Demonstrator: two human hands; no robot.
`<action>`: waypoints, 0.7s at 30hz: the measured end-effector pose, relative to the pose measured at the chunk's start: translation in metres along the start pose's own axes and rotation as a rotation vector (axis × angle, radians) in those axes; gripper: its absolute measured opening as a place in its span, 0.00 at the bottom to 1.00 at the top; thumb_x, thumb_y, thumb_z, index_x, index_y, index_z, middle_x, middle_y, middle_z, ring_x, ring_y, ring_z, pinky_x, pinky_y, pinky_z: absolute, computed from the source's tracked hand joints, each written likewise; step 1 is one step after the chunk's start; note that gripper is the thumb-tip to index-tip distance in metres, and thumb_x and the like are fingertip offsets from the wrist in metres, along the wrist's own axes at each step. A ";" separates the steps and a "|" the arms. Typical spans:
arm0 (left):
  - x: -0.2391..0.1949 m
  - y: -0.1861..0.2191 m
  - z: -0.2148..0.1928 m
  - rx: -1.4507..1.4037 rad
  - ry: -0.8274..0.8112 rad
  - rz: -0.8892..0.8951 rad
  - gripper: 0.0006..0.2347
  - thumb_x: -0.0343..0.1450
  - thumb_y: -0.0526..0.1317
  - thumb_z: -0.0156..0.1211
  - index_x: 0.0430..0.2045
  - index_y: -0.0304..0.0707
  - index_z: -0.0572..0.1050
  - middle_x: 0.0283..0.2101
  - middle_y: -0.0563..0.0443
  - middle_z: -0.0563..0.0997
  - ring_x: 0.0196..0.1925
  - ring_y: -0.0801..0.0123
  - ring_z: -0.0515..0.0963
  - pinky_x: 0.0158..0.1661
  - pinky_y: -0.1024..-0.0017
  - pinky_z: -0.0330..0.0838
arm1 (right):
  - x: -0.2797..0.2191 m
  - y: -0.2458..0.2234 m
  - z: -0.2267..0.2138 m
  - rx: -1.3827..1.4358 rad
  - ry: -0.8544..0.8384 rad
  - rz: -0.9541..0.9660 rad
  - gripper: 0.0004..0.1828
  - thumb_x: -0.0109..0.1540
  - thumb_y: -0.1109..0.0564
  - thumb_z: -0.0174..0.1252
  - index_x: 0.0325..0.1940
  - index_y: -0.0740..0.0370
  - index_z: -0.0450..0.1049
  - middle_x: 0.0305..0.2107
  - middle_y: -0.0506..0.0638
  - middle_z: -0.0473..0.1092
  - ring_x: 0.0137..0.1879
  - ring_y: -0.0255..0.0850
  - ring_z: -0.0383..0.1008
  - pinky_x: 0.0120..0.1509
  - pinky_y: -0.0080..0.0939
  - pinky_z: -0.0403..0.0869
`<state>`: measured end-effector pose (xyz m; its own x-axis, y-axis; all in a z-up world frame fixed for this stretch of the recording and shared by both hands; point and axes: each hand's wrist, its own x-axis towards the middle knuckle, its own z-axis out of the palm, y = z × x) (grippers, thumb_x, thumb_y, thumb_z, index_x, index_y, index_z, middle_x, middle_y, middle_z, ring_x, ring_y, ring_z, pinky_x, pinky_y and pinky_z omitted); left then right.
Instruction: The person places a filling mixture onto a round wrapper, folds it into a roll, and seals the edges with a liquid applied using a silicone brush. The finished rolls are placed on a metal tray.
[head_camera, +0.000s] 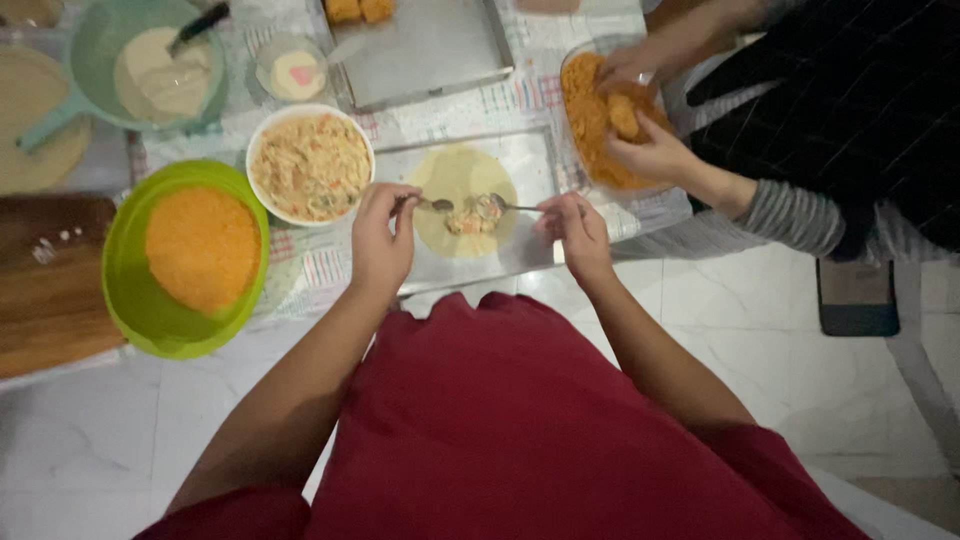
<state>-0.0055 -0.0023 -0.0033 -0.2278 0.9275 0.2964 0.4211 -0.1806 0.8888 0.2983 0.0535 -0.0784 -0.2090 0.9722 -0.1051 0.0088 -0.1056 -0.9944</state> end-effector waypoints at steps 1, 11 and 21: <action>0.002 0.001 -0.001 -0.002 -0.005 -0.015 0.04 0.75 0.26 0.57 0.40 0.30 0.76 0.42 0.42 0.77 0.44 0.59 0.81 0.45 0.70 0.76 | 0.002 -0.001 -0.003 0.017 0.022 0.013 0.23 0.75 0.44 0.41 0.48 0.65 0.74 0.31 0.51 0.75 0.34 0.34 0.73 0.39 0.34 0.74; -0.003 0.003 0.011 -0.075 -0.068 0.052 0.05 0.75 0.26 0.57 0.40 0.31 0.77 0.43 0.42 0.77 0.45 0.57 0.80 0.46 0.70 0.76 | -0.004 -0.002 -0.006 0.105 0.081 0.091 0.24 0.75 0.43 0.41 0.49 0.65 0.73 0.30 0.51 0.74 0.31 0.34 0.69 0.37 0.35 0.72; -0.002 0.007 0.016 -0.045 -0.132 0.044 0.06 0.74 0.26 0.56 0.40 0.33 0.78 0.43 0.42 0.78 0.46 0.56 0.81 0.46 0.68 0.76 | -0.006 0.004 -0.012 0.067 0.063 0.086 0.23 0.75 0.44 0.42 0.49 0.65 0.73 0.31 0.51 0.74 0.34 0.34 0.71 0.39 0.35 0.72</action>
<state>0.0116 -0.0006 -0.0034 -0.0908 0.9529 0.2894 0.3880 -0.2337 0.8915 0.3111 0.0493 -0.0814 -0.1485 0.9700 -0.1925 -0.0416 -0.2006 -0.9788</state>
